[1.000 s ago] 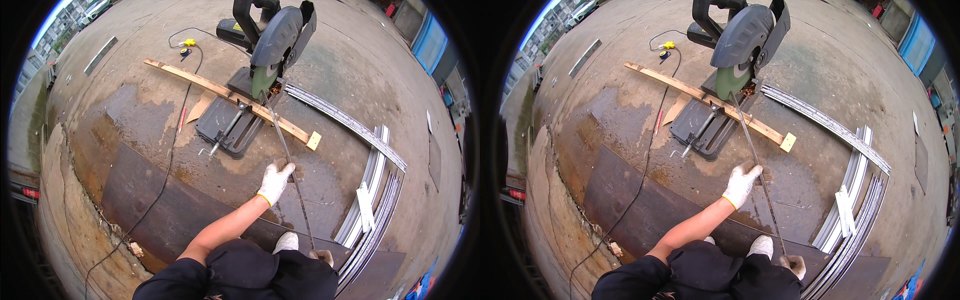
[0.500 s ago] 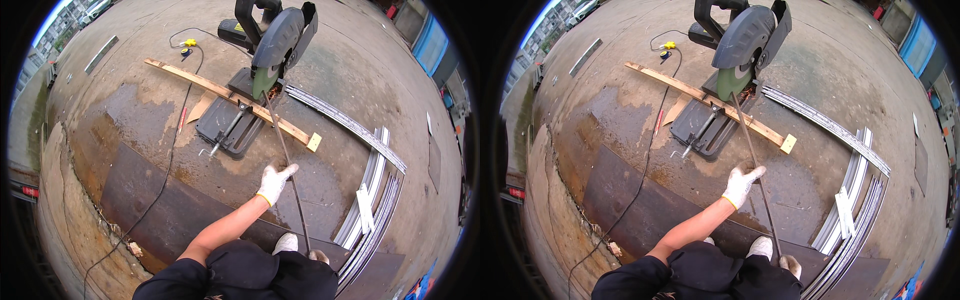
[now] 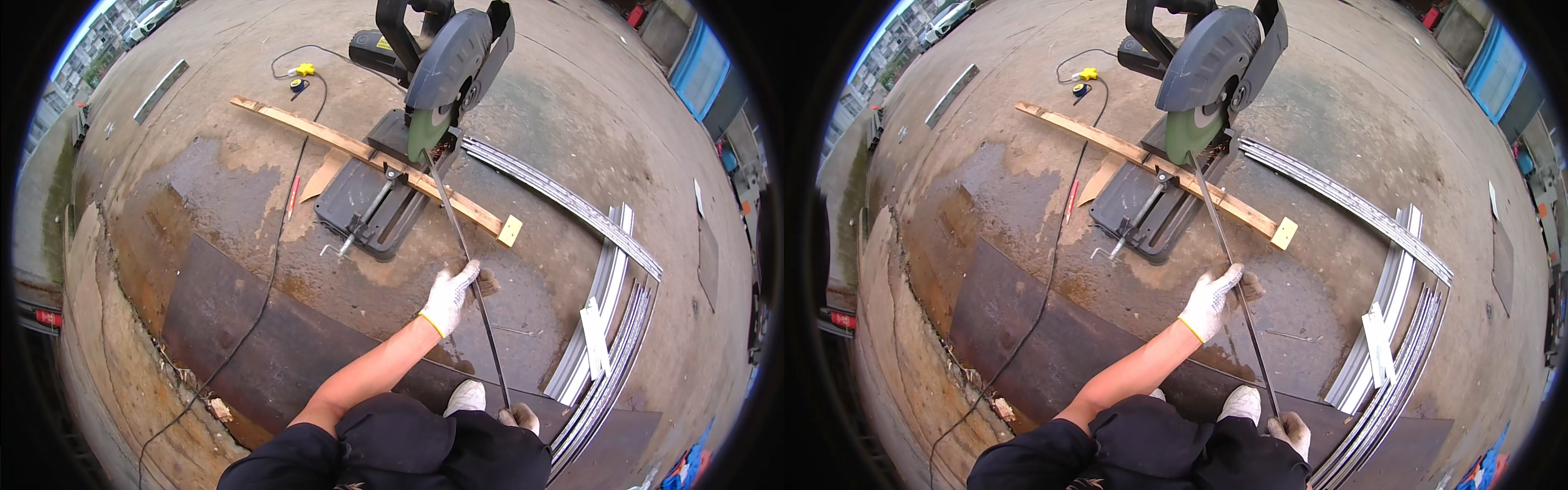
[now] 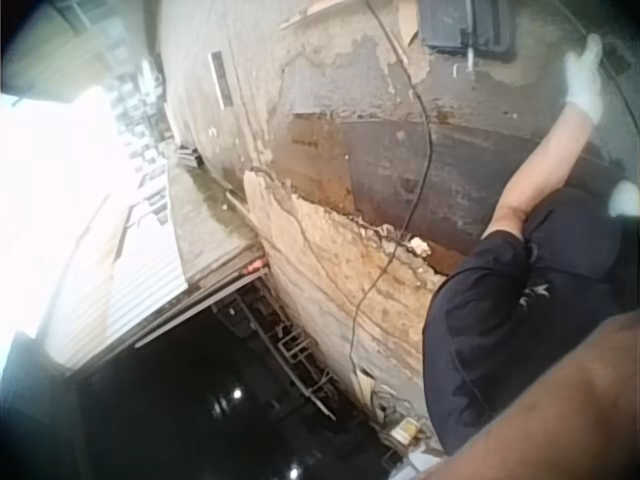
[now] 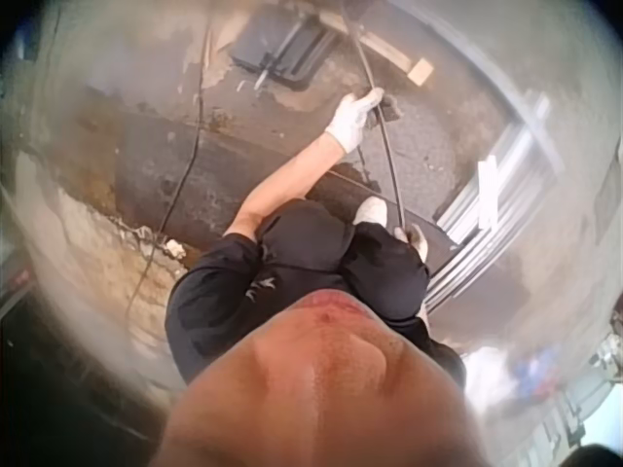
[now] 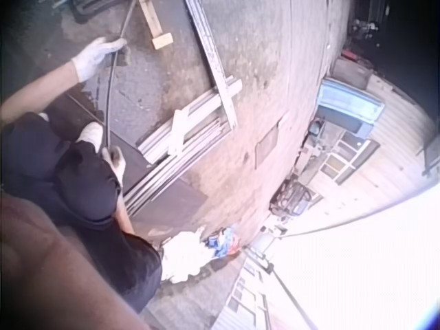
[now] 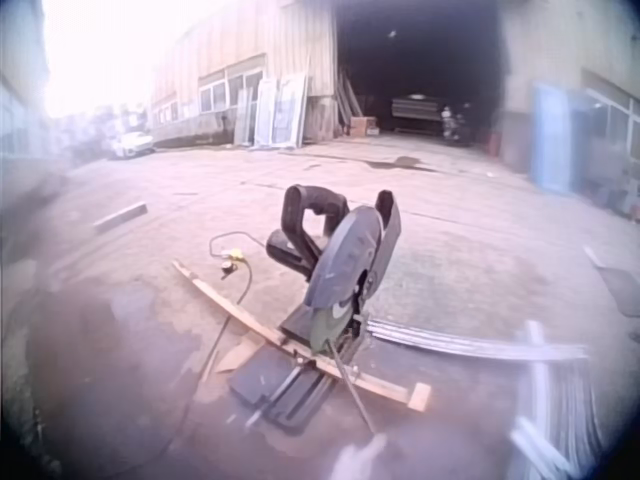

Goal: The person repeatedly picks up long metal rods, positions them under a chop saw, and cuts them into shorter pieces. The cut pieces are placed in a growing pile on the floor. The person wears gloves and uses both hands to handle the rods and operate the saw.

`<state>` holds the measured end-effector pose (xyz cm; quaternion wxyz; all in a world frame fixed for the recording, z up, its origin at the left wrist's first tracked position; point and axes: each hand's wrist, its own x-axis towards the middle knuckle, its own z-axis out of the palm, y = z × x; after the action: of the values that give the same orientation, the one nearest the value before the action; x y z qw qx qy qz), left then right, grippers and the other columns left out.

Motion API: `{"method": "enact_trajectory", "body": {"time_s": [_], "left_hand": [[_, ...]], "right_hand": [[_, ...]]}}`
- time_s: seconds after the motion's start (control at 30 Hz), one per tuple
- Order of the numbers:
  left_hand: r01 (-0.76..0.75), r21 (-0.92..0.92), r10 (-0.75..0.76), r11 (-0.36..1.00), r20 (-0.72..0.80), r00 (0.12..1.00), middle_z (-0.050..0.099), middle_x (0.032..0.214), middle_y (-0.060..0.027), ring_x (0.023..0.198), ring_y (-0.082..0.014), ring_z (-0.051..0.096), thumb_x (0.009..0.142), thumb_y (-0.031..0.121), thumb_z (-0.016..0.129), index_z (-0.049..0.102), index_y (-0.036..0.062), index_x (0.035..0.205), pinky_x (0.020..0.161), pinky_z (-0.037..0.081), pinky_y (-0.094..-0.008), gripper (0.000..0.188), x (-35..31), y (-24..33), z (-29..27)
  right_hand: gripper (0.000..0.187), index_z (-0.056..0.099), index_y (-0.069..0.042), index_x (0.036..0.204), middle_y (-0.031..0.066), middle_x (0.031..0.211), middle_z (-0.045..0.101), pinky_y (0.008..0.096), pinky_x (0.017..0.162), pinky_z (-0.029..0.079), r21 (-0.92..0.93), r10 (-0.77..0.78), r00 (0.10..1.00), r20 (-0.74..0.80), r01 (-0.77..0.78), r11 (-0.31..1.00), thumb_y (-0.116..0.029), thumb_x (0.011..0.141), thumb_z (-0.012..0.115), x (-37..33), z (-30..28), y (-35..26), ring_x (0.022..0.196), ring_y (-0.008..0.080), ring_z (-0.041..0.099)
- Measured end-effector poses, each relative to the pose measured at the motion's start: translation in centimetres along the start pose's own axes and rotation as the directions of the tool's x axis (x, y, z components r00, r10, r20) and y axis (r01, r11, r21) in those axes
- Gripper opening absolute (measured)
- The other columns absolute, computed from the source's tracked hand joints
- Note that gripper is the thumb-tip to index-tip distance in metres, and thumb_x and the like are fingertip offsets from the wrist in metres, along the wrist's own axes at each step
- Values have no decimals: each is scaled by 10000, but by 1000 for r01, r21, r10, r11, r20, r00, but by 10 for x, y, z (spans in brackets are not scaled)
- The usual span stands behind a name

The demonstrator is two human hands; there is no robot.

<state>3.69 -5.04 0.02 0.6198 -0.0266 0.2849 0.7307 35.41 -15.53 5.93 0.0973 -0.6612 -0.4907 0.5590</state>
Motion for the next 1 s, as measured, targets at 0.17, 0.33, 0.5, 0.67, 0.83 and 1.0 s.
{"method": "enact_trajectory", "body": {"time_s": [0.17, 0.33, 0.5, 0.67, 0.83, 1.0], "left_hand": [[46, -174, -45, 984, 14, 999, 658, 925, -87, 858, -258, 687, 1027, 172, 590, 600, 40, 1095, 863, 592, -463, 149, -8, 10, 16], [139, -206, -122, 969, 93, 988, 644, 859, -31, 828, -203, 663, 1035, 265, 584, 638, 81, 1115, 865, 566, -428, 208, -1, 5, -6], [59, -150, -56, 987, 28, 998, 627, 797, -21, 751, -184, 649, 1045, 323, 561, 627, 79, 1127, 814, 580, -429, 266, 0, 3, -1], [50, -226, -51, 973, 2, 999, 648, 827, -42, 796, -210, 666, 1051, 340, 536, 636, 82, 1109, 853, 565, -457, 282, 0, 2, 1], [67, -301, -51, 951, 58, 997, 670, 858, -44, 842, -231, 676, 1050, 338, 534, 640, 113, 1040, 887, 558, -484, 249, 4, -1, -5], [112, -278, -110, 954, 22, 994, 656, 833, -22, 817, -210, 667, 1039, 348, 559, 643, 124, 1037, 873, 568, -456, 240, 1, 2, 9]], "right_hand": [[100, 627, -10, 959, 35, 739, 640, 262, 581, 506, -105, -37, 999, 14, 39, 994, -18, 871, 674, 2, -2, 1, 612, 107, 607], [140, 633, 15, 1029, 46, 874, 659, 237, 657, 496, 261, -73, 992, 100, 45, 964, -37, 899, 627, 1, -1, 0, 755, 101, 626], [202, 644, 32, 1119, 50, 947, 675, 253, 741, 505, 163, 26, 957, 290, -76, 984, -74, 958, 582, -2, -9, -9, 803, 109, 617], [205, 688, 49, 1073, 57, 897, 698, 264, 762, 513, -161, 137, 908, 397, -78, 984, -120, 973, 628, 5, -23, -5, 801, 114, 631], [165, 726, 31, 986, 50, 818, 695, 272, 714, 511, -4, 153, 927, 342, -161, 987, -122, 935, 688, -2, -27, 3, 775, 103, 623], [161, 694, -5, 914, 24, 765, 650, 270, 608, 466, -312, -91, 995, -32, 77, 947, -94, 823, 792, -9, -13, 11, 700, 89, 572]]}}
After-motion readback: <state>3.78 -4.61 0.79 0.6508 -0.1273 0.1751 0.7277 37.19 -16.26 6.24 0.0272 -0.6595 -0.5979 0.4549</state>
